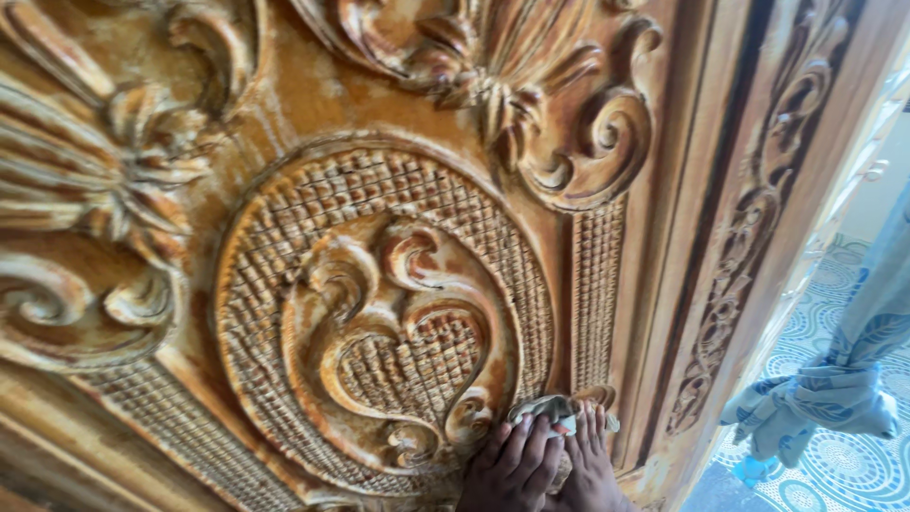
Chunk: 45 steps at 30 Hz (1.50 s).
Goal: The person uses a white cloth to wipe and polish the surface of an ornately carved wooden panel. They move the cloth over the raised floral and scroll motifs, cleaning the grooves and flat areas of the wood.
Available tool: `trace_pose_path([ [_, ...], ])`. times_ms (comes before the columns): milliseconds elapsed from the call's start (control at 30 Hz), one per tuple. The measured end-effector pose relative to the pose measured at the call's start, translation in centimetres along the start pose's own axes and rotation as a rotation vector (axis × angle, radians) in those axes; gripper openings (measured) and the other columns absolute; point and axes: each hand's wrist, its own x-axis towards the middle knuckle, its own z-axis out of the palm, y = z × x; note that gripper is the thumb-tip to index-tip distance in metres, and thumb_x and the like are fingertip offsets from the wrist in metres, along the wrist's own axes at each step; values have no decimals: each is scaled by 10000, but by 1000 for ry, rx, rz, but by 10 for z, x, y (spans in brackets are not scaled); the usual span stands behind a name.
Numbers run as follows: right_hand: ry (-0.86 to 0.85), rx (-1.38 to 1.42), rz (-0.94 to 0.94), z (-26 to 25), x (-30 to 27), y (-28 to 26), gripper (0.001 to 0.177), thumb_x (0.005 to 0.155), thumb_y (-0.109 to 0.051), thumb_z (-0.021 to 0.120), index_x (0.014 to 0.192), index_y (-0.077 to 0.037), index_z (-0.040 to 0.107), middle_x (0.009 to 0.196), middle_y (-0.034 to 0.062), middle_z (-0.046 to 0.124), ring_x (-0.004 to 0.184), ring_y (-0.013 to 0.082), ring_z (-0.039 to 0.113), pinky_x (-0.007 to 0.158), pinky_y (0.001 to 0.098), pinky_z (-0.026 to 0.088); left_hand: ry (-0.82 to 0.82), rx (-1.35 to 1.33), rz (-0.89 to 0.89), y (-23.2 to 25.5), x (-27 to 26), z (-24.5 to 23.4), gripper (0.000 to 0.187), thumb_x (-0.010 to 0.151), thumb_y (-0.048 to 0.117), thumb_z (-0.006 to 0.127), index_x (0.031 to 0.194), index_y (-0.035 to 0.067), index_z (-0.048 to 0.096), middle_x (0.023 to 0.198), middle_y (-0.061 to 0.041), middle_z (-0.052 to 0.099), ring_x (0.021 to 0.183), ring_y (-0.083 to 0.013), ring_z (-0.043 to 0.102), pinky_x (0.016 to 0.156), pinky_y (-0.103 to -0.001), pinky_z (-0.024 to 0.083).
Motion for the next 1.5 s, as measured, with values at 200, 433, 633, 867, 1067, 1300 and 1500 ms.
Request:
trace_pose_path([
  [200,96,-117,29,29,10,-34,859,871,-450,612,1519,15,293,1570,400,174,1476,599,126,1166,755,88,17,35,-72,-8,-42,-16,316,1137,259,455,1359,165,660,1392,-45,642,1363,-221,545,1222,-443,361],
  [433,129,-61,114,13,30,-60,663,911,-262,559,1470,47,383,1594,373,250,1518,564,190,1230,706,133,-178,-204,-116,3,-42,-30,371,1073,247,528,1375,62,638,1441,-134,593,1395,-285,535,1263,-483,352],
  [633,49,50,181,-17,38,-63,496,869,-69,512,1353,32,552,1585,304,378,1544,487,265,1259,589,206,-259,-387,-247,21,-33,-33,457,990,233,606,1402,37,588,1440,-183,551,1372,-348,530,1217,-532,353],
  [867,32,381,377,-48,-29,-45,512,932,-55,478,1440,12,487,1524,233,512,1449,375,487,1188,459,368,-107,-935,-403,47,-2,-30,261,1103,240,646,1294,71,590,1382,-195,551,1373,-401,540,1223,-547,445],
  [1067,236,1063,821,-21,-93,-32,574,1008,-94,529,1551,0,370,1580,243,431,1387,293,511,1188,398,363,101,-1268,-627,70,25,-38,603,1069,620,441,1207,39,531,1235,-223,504,1272,-396,537,1120,-574,445],
  [1300,71,587,125,-33,14,-78,586,962,-157,674,1498,-96,445,1593,194,403,1443,328,469,1167,466,408,80,-1113,-773,36,-3,-59,522,993,534,616,1183,64,493,1187,-191,475,1196,-355,539,1047,-515,470],
  [1500,62,196,-301,-20,121,-139,563,880,-165,742,1423,-173,592,1536,110,477,1465,324,454,1181,534,415,122,-460,-652,-54,-51,-118,520,974,479,631,1300,88,529,1274,-194,527,1232,-385,543,1067,-502,450],
])
